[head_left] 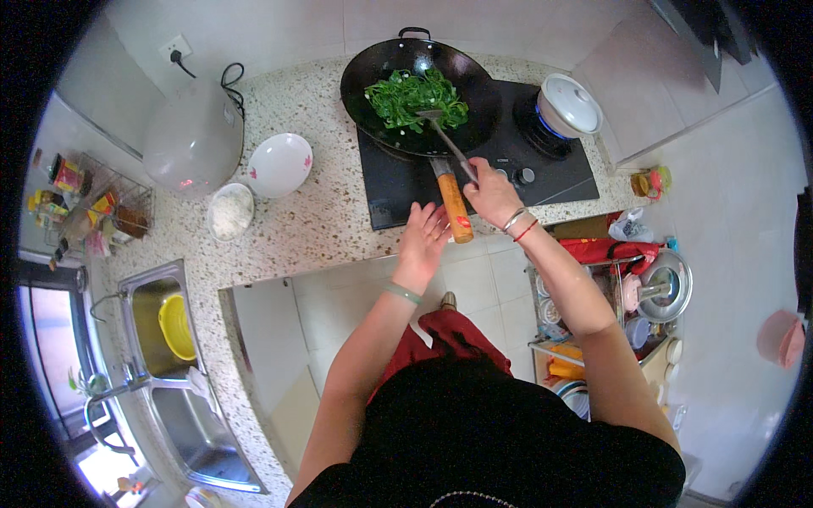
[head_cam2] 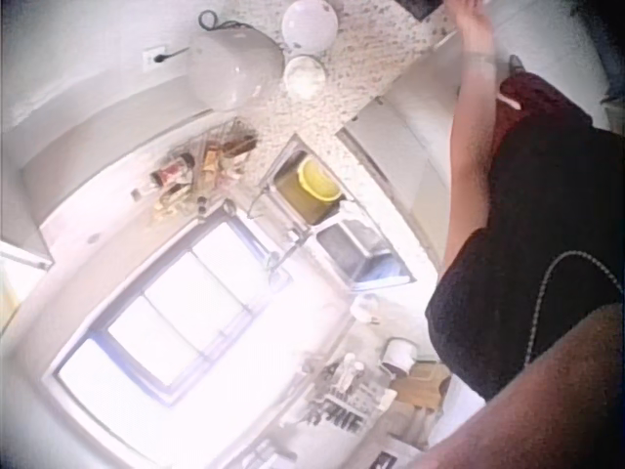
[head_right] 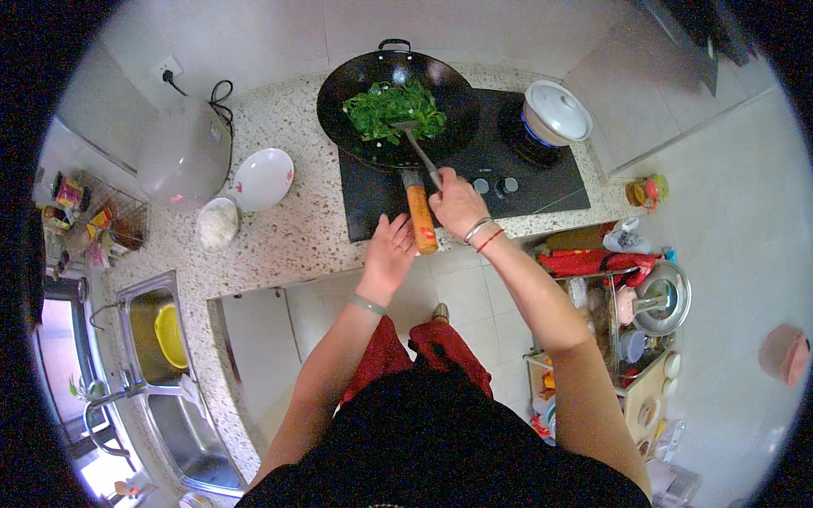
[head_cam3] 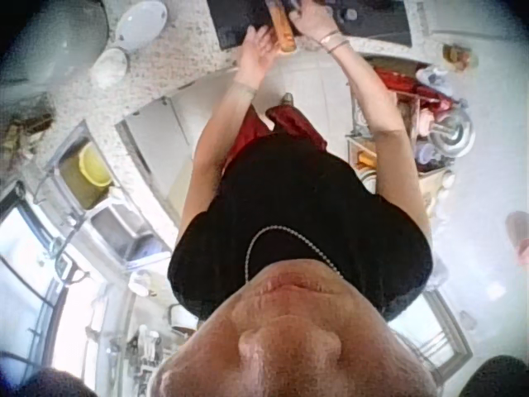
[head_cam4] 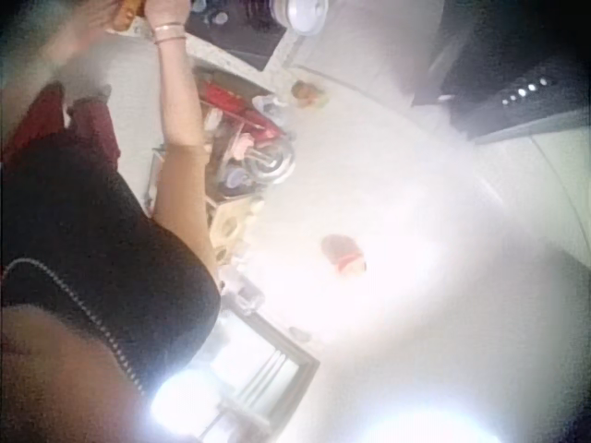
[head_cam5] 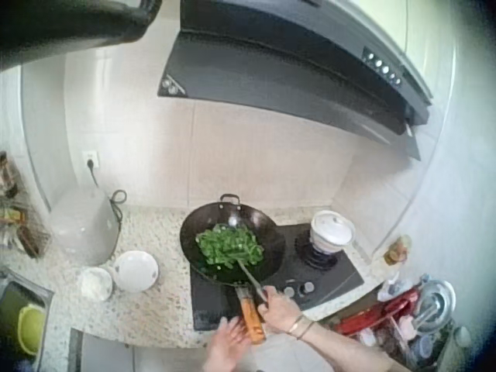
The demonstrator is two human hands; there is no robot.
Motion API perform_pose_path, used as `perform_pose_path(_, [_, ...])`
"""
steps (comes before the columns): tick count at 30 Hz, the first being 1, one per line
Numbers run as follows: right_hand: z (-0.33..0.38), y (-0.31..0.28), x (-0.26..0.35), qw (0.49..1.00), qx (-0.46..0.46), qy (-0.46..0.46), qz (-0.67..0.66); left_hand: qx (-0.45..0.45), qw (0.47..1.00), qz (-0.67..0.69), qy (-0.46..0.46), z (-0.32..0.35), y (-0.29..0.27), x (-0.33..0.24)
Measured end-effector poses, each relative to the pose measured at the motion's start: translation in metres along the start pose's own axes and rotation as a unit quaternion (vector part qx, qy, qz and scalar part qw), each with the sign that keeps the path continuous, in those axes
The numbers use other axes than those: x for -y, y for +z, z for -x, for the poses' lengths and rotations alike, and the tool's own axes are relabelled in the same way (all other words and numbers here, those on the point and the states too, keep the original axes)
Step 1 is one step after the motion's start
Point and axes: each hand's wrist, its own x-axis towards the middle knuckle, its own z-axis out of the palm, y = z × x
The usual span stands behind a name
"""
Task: The person prepares a wok by pouring oil into it, then adds leafy green vegetables from a yellow colander. They stir-fry the vegetables using a spatula, add water from a bowl, and season the dish with a spoonful of white powder.
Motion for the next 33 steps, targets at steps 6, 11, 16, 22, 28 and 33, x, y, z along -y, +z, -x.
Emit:
perform_pose_path(6, [0.02, -0.045, 0.0, 0.982, 0.068, -0.063, 0.163, 0.049, 0.995, -0.073, -0.037, 0.004, 0.026, -0.01])
perform_pose_path(11, [0.008, -0.047, 0.002, 0.982, 0.016, -0.022, 0.188, 0.055, 0.994, -0.06, -0.077, 0.01, 0.034, -0.007])
perform_pose_path(16, [-0.024, -0.006, -0.005, 0.995, -0.008, -0.049, 0.084, 0.056, 0.992, -0.099, -0.048, 0.007, 0.034, -0.01])
perform_pose_path(22, [-0.01, -0.083, 0.005, 0.961, 0.111, 0.135, -0.215, -0.065, 0.979, -0.161, 0.106, 0.01, 0.042, -0.023])
perform_pose_path(28, [-0.06, -0.093, -0.017, 0.939, 0.142, 0.162, -0.269, -0.091, 0.965, -0.205, 0.135, 0.024, 0.076, -0.023])
perform_pose_path(33, [-0.103, -0.057, -0.035, 0.994, -0.022, -0.048, 0.099, -0.065, 0.893, -0.366, 0.252, 0.012, 0.071, -0.012])
